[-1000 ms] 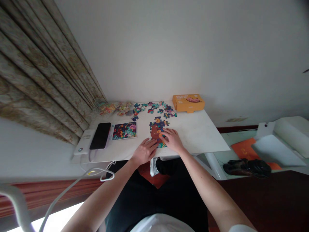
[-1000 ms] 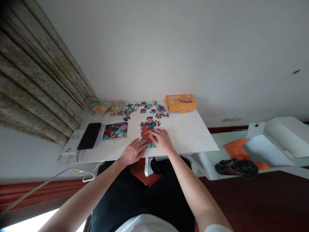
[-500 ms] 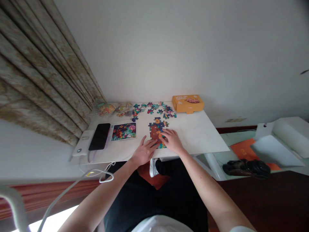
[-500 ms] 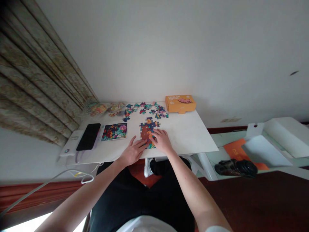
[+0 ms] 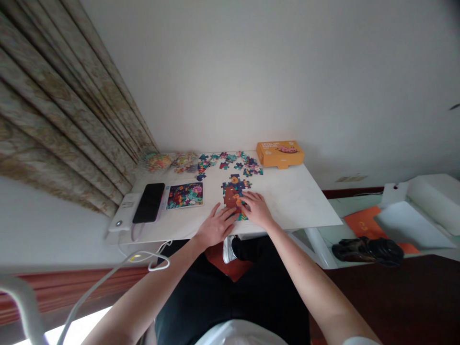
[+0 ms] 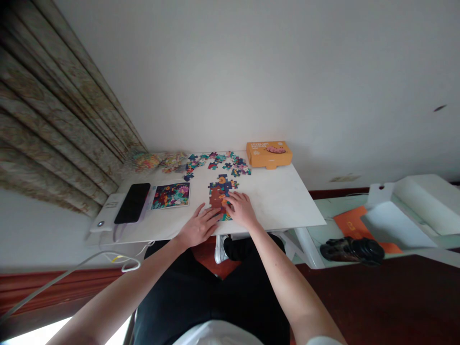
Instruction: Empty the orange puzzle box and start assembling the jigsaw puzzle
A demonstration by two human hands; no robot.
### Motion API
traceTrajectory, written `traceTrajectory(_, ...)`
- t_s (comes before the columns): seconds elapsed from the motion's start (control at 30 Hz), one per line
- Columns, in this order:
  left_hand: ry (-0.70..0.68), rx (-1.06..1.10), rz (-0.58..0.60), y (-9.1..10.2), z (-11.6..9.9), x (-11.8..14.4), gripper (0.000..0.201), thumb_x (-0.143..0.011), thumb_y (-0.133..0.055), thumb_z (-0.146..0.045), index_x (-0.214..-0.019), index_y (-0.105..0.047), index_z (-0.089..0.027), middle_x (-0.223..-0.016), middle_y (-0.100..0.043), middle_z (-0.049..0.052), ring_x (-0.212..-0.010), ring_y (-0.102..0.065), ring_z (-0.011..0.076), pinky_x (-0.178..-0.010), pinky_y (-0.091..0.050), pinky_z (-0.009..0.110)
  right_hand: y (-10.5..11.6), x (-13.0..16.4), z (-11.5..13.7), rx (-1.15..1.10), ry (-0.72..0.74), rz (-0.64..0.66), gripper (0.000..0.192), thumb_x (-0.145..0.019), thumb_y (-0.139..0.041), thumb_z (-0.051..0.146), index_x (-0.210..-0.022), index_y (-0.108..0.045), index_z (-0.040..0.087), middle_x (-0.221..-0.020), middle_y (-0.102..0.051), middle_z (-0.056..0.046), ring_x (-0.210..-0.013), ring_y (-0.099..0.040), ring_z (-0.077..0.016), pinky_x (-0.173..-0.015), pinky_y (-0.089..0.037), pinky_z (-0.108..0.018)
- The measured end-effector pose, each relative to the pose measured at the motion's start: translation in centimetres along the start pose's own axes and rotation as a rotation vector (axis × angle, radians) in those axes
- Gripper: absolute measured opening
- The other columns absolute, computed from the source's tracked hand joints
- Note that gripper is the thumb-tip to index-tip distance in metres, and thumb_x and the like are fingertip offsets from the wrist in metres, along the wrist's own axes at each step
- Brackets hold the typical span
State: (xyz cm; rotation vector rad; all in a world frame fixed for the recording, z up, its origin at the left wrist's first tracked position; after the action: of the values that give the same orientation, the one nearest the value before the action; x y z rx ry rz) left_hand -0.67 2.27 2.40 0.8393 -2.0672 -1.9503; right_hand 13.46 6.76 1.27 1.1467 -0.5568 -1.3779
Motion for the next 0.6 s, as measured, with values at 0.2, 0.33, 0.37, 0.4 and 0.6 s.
traceTrajectory(0.2, 0.012, 0.033, 0.026, -0.1, 0.2, -0.1, 0.036, -0.107, -0.049, -0.031, -0.138, -0.067, -0.025, -0.145, -0.066, 0.008, -0.131, -0.059, 0.0265, -0.12, -0.036, 0.053, 0.3, 0.0, 0.1, -0.017, 0.005, -0.016, 0.028, -0.1, -0.062, 0.03, -0.126, -0.073, 0.026, -0.142, -0.067, -0.01, -0.135, -0.057, -0.0306, -0.115, -0.04, -0.054)
traceTrajectory(0.33, -0.002, 0.046, 0.023, 0.0, 0.0, -0.1, 0.035, -0.107, -0.05, -0.03, -0.138, -0.066, -0.025, -0.145, -0.066, 0.007, -0.129, -0.059, 0.0267, -0.118, -0.038, 0.053, 0.7, 0.1, 0.2, -0.04, 0.009, -0.044, 0.026, -0.097, -0.065, 0.028, -0.121, -0.074, 0.024, -0.135, -0.069, -0.012, -0.13, -0.059, -0.0296, -0.113, -0.043, -0.051)
traceTrajectory(0.37, -0.007, 0.048, 0.023, 0.1, 0.0, -0.1, 0.035, -0.107, -0.05, -0.03, -0.137, -0.066, -0.025, -0.144, -0.066, 0.007, -0.128, -0.06, 0.0269, -0.117, -0.039, 0.052, 0.8, 0.1, 0.2, -0.045, 0.013, -0.05, 0.026, -0.096, -0.066, 0.027, -0.12, -0.074, 0.023, -0.134, -0.069, -0.012, -0.129, -0.059, -0.0295, -0.112, -0.043, -0.051)
traceTrajectory(0.4, -0.013, 0.051, 0.025, 0.2, -0.1, -0.1, 0.035, -0.107, -0.05, -0.031, -0.137, -0.067, -0.025, -0.144, -0.066, 0.007, -0.126, -0.06, 0.027, -0.115, -0.04, 0.052, 0.9, 0.1, 0.2, -0.05, 0.016, -0.055, 0.026, -0.096, -0.066, 0.026, -0.12, -0.074, 0.023, -0.132, -0.069, -0.013, -0.129, -0.059, -0.0295, -0.112, -0.043, -0.051)
traceTrajectory(0.6, -0.065, 0.1, 0.02, 0.5, -0.2, -1.4, 0.031, -0.106, -0.051, -0.033, -0.128, -0.072, -0.025, -0.132, -0.071, 0.007, -0.12, -0.062, 0.0264, -0.111, -0.046, 0.048, 1.1, 0.1, 0.2, -0.066, 0.012, -0.07, 0.027, -0.093, -0.067, 0.023, -0.118, -0.074, 0.023, -0.129, -0.069, -0.012, -0.127, -0.059, -0.0293, -0.112, -0.044, -0.051)
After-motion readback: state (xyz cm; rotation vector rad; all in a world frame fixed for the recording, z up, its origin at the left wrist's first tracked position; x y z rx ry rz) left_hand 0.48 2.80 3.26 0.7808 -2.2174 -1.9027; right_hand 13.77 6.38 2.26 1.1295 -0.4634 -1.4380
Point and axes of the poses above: each hand's wrist, its own x-axis away from the middle knuckle, its own y-axis out of the back of the hand, z = x × y, the point moved 10 cm from there along -x, towards the middle knuckle
